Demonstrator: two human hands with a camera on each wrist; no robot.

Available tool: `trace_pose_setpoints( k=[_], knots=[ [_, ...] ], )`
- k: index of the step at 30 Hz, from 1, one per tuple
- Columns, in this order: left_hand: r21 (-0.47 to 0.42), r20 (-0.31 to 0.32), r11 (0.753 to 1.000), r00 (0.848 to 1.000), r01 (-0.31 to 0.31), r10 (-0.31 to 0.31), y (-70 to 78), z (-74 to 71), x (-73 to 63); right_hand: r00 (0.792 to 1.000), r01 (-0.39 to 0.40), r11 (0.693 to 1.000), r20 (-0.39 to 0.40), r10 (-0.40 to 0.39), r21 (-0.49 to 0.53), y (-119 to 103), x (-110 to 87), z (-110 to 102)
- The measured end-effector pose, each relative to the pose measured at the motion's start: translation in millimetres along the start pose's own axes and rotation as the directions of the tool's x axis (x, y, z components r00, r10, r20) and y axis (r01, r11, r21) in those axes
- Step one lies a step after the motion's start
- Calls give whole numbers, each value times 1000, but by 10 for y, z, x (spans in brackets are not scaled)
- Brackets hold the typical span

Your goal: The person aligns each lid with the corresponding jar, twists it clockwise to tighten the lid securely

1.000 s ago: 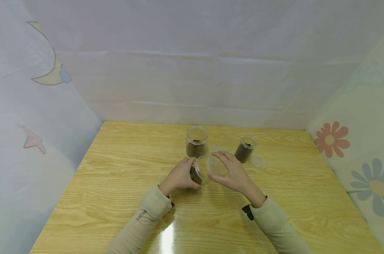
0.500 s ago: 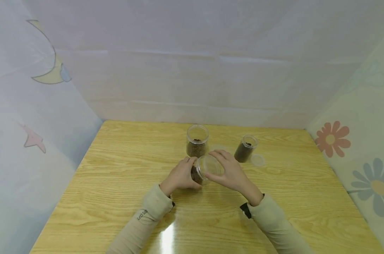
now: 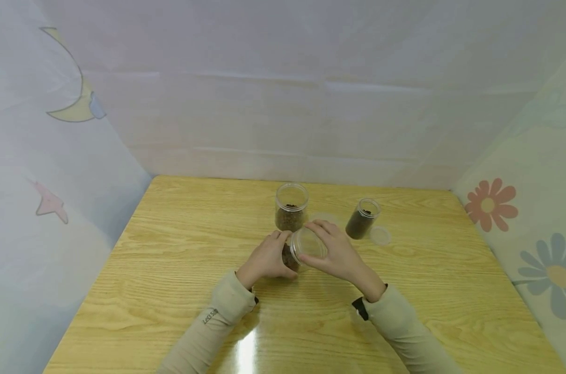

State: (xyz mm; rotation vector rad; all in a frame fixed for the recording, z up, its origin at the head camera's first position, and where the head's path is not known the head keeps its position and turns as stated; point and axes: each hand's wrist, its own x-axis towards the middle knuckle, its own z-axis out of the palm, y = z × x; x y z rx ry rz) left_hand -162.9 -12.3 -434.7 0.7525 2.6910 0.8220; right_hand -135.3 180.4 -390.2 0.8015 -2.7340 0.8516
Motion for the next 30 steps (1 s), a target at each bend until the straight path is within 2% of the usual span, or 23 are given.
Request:
trace_pose_setpoints(
  k=[11, 24, 30],
  knots=[
    [18, 7, 1000, 1000, -1, 1, 10, 5, -2, 997, -53, 999, 62, 53, -5, -20, 4, 27],
    [3, -52, 1000, 998, -21, 21, 3, 27, -21, 998, -40, 999, 56, 40, -3, -6, -2, 40],
    [54, -75, 997, 995, -59, 63, -4, -24, -29, 997, -53, 998, 49, 52, 20, 5, -9, 53]
  ],
)
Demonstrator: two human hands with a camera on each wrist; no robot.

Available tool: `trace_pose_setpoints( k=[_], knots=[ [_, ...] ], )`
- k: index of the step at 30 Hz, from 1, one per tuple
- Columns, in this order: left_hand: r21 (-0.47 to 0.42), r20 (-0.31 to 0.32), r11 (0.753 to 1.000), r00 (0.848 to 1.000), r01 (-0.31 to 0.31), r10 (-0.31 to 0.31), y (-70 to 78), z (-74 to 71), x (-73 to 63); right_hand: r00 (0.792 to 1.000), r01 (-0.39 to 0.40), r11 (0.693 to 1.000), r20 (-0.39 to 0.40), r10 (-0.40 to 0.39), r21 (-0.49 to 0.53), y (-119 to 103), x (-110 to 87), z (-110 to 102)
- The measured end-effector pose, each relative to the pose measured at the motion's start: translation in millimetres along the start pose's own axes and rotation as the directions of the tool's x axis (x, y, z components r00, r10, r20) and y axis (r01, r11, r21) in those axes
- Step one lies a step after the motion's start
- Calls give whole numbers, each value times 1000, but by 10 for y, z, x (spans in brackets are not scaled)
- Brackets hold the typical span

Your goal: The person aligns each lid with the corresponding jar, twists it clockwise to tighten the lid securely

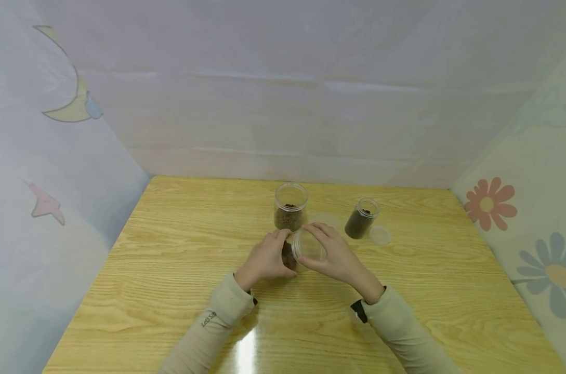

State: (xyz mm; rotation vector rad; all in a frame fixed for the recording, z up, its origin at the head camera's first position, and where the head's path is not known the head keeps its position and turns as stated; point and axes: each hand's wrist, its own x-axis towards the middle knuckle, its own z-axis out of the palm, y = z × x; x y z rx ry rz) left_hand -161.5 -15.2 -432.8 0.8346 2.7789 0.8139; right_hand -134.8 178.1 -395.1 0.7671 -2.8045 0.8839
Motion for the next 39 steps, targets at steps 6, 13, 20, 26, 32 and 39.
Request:
trace_pose_setpoints(
  k=[6, 13, 20, 26, 32, 39],
  knots=[
    [32, -6, 999, 1000, -9, 9, -19, 22, 10, 1000, 7, 1000, -16, -7, 15, 14, -18, 19],
    [38, 12, 999, 1000, 5, -5, 16, 14, 17, 1000, 7, 1000, -31, -7, 16, 41, -43, 45],
    [53, 31, 998, 999, 28, -30, 42, 25, 31, 997, 31, 999, -67, -30, 11, 65, -60, 64],
    [62, 36, 997, 998, 43, -45, 60, 23, 33, 997, 36, 999, -73, -34, 19, 90, -69, 76],
    [66, 38, 996, 998, 54, -56, 70, 27, 31, 996, 39, 999, -79, -38, 17, 100, -70, 80],
    [76, 30, 996, 998, 44, -46, 54, 50, 35, 996, 39, 999, -84, -38, 6, 100, -73, 81]
  ],
)
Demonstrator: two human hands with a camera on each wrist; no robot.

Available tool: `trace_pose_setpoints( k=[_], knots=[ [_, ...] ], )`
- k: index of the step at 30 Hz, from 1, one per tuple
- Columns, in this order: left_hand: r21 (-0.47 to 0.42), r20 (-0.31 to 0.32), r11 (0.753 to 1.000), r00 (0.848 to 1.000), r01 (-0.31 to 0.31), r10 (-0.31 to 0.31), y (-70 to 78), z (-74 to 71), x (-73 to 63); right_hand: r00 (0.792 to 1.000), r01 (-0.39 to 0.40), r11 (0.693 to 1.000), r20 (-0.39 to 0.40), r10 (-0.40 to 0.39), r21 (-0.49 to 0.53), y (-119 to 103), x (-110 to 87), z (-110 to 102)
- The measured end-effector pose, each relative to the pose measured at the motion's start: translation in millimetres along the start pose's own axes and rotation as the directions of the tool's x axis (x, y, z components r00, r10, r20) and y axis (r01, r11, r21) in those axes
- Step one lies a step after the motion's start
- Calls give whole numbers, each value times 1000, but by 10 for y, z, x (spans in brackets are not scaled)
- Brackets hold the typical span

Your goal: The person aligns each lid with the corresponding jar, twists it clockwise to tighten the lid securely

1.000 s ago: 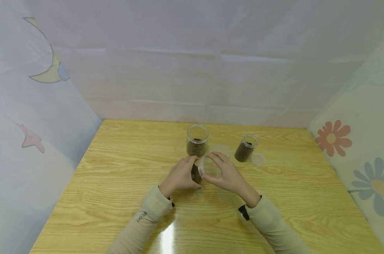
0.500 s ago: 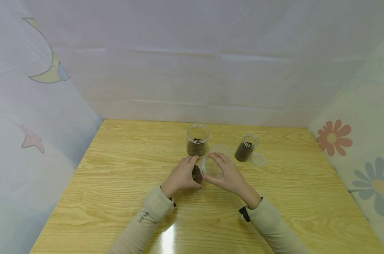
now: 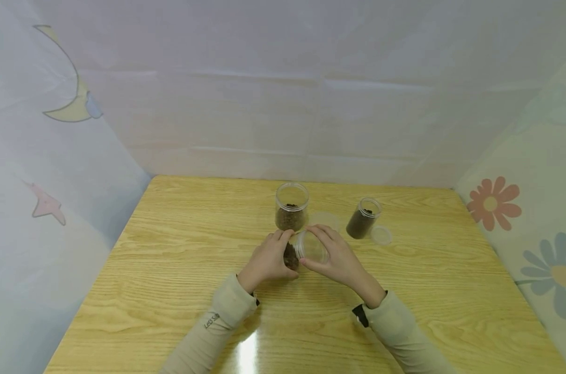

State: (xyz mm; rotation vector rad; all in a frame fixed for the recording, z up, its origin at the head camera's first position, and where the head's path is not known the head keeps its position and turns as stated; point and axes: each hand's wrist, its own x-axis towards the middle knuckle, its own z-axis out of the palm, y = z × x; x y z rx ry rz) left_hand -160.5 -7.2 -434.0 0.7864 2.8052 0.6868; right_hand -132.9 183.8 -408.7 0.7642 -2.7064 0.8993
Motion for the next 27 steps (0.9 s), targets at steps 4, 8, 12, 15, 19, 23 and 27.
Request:
trace_pose_setpoints(
  k=[4, 8, 12, 15, 19, 23, 27],
  knots=[
    [7, -6, 1000, 1000, -10, 10, -3, 6, 0, 1000, 6, 1000, -13, -6, -9, 9, -4, 10],
    [14, -12, 1000, 1000, -14, 15, -5, 12, -1, 1000, -1, 1000, -12, 1, -8, -4, -5, 6],
    [13, -17, 1000, 1000, -15, 15, -4, 13, -4, 1000, -18, 1000, -9, 18, -9, -18, 6, 2],
    [13, -19, 1000, 1000, -19, 20, 1, 13, -10, 999, -29, 999, -14, 29, -15, -26, 14, 7],
    [16, -21, 1000, 999, -25, 25, 4, 16, -15, 998, -50, 998, -30, 49, -26, -36, 15, 23],
    [3, -19, 1000, 1000, -19, 19, 12, 13, -19, 995, -92, 995, -44, 90, -25, -48, 8, 39],
    [4, -17, 1000, 1000, -15, 15, 27, 1, -25, 989, -145, 989, -39, 144, -22, -76, 7, 38]
  ],
)
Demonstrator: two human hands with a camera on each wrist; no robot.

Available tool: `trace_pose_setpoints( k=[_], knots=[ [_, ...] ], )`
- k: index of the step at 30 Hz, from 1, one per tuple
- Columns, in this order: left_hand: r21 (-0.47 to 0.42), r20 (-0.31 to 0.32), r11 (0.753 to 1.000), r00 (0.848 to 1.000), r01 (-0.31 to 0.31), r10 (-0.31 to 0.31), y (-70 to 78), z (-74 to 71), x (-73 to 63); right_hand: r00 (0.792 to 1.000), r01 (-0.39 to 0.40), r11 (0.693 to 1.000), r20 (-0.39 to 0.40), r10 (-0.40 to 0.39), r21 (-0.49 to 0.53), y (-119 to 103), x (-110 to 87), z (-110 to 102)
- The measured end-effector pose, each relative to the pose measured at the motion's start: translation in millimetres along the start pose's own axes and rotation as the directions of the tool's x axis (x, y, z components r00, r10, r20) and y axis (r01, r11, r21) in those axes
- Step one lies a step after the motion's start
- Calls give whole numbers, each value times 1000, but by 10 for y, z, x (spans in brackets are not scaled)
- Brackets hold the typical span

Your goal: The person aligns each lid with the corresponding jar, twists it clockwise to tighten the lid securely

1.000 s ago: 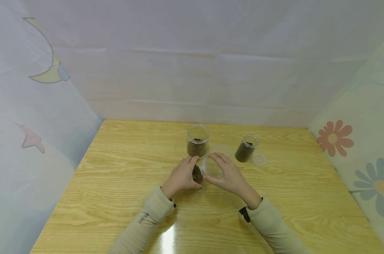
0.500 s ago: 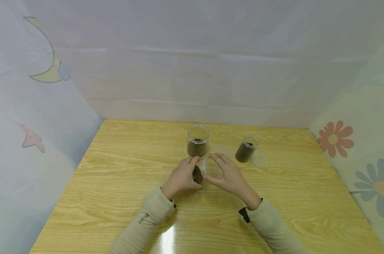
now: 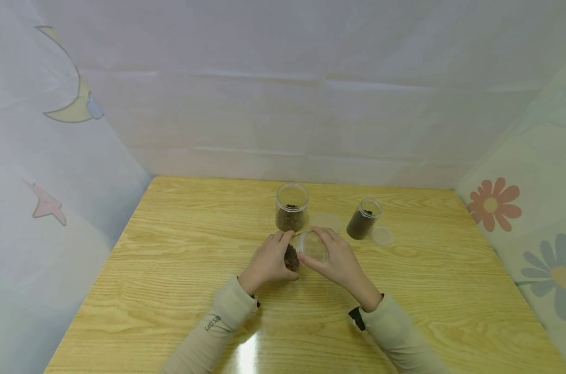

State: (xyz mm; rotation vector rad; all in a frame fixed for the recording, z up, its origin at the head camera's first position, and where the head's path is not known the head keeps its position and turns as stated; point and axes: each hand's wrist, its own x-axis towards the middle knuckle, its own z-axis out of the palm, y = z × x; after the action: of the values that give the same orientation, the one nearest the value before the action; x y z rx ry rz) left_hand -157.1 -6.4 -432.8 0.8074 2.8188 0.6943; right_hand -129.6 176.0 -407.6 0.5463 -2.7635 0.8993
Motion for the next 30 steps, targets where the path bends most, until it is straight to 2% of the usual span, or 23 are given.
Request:
trace_pose_setpoints(
  k=[13, 30],
  knots=[
    [1, -12, 1000, 1000, 0, 0, 4, 0, -9, 987, -158, 983, 14, 160, -92, -130, 43, -23],
    [10, -11, 1000, 1000, -5, 5, -20, 15, -7, 976, -208, 955, 24, 218, -213, -177, 73, -28]
  ],
)
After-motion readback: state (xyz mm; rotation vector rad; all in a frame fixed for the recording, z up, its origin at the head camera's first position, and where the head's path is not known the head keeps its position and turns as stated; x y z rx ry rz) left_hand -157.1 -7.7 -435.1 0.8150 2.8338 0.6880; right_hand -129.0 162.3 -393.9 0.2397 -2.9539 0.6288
